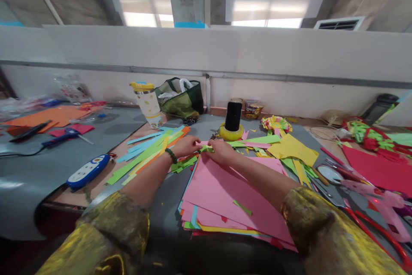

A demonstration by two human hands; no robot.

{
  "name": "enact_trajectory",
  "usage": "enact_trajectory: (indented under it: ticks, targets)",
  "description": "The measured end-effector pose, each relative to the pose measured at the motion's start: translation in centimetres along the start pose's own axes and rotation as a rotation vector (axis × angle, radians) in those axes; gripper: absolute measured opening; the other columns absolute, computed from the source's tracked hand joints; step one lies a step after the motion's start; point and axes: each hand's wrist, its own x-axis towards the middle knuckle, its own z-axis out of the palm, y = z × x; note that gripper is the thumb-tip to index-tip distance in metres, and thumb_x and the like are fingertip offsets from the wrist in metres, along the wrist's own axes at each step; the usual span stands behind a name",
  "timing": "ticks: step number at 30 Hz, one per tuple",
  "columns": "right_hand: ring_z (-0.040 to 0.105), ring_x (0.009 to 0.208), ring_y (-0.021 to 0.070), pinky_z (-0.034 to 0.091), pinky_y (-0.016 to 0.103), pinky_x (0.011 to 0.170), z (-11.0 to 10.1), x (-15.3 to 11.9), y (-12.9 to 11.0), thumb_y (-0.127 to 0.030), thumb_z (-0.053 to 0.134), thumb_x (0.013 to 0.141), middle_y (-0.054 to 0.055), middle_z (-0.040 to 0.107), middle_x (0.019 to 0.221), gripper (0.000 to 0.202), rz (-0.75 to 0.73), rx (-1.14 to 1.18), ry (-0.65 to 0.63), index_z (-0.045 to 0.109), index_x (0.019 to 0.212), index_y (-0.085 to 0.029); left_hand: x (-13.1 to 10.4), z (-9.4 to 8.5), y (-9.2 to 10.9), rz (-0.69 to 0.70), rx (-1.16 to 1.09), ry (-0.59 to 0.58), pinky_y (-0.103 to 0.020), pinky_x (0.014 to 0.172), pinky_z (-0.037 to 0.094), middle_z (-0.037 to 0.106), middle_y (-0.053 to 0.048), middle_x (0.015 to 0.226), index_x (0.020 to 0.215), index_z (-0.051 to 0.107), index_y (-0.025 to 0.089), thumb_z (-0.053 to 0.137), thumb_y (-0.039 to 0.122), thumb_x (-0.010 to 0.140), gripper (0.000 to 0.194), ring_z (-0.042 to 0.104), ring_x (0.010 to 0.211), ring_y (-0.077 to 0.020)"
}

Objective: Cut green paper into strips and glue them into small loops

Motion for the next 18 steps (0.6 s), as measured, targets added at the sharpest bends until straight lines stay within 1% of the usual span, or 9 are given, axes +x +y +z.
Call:
enact_trajectory:
  ticks: [2,4,6,9,12,14,18]
  targets:
    - [0.063,0.086,0.0229,0.043,0.029,0.071,0.4,0.3,0.6,-0.017,0.061,0.081,0.009,0.069,0.088,0.007,0.002,0.044,0.016,0.067,0.086,-0.017,0.4,1.0,0.0,-0.018,-0.018,0.015,-0.027,0.064,0.042,0.070,-0.007,0.074,0.079,0.069,0.017,0.065,0.028,0.076,0.012,0.064,0.078,-0.0219]
    - [0.062,0.079,0.0202,0.043,0.028,0.069,0.6,0.2,1.1,-0.012,0.059,0.079,0.006,0.069,0.081,0.009,0.000,0.105,0.045,0.065,0.076,-0.018,0.7,1.7,0.0,-0.024,-0.059,0.021,-0.026,0.062,0.042,0.068,-0.004,0.068,0.073,0.068,0.018,0.066,0.024,0.073,0.007,0.063,0.074,-0.0202]
    - [0.060,0.075,0.0179,0.044,0.027,0.069,0.7,0.1,1.5,-0.010,0.058,0.078,0.004,0.067,0.078,0.012,0.007,0.181,0.090,0.064,0.072,-0.018,0.8,1.8,-0.1,-0.023,-0.119,0.035,-0.025,0.060,0.042,0.067,-0.002,0.065,0.072,0.068,0.017,0.064,0.021,0.072,0.005,0.062,0.070,-0.0182]
    - [0.060,0.069,0.0158,0.046,0.027,0.066,0.8,-0.1,1.9,-0.012,0.054,0.081,0.002,0.065,0.074,0.012,0.039,0.315,0.170,0.064,0.076,-0.018,0.6,1.2,-0.1,-0.005,-0.231,0.065,-0.025,0.060,0.044,0.066,-0.001,0.066,0.071,0.066,0.016,0.061,0.020,0.073,0.007,0.061,0.068,-0.0164]
    - [0.059,0.057,0.0141,0.047,0.026,0.056,0.6,-0.1,2.4,-0.015,0.049,0.082,-0.001,0.062,0.065,0.016,0.097,0.464,0.223,0.064,0.086,-0.018,0.2,0.2,0.3,0.034,-0.351,0.091,-0.025,0.063,0.046,0.066,-0.001,0.069,0.072,0.064,0.016,0.060,0.023,0.074,0.008,0.061,0.068,-0.0151]
    - [0.057,0.049,0.0132,0.046,0.025,0.050,0.3,0.0,2.6,-0.015,0.047,0.082,-0.003,0.058,0.057,0.018,0.131,0.561,0.227,0.063,0.089,-0.018,-0.1,-0.1,0.8,0.059,-0.426,0.078,-0.025,0.064,0.048,0.064,0.000,0.067,0.072,0.062,0.016,0.060,0.026,0.075,0.010,0.060,0.065,-0.0137]
    - [0.056,0.045,0.0113,0.044,0.021,0.045,0.1,-0.1,2.7,-0.011,0.047,0.077,-0.005,0.054,0.049,0.017,0.163,0.711,0.196,0.062,0.081,-0.018,-0.5,-0.2,1.4,0.091,-0.538,0.020,-0.025,0.060,0.048,0.060,0.002,0.061,0.071,0.060,0.016,0.063,0.032,0.074,0.017,0.057,0.058,-0.0117]
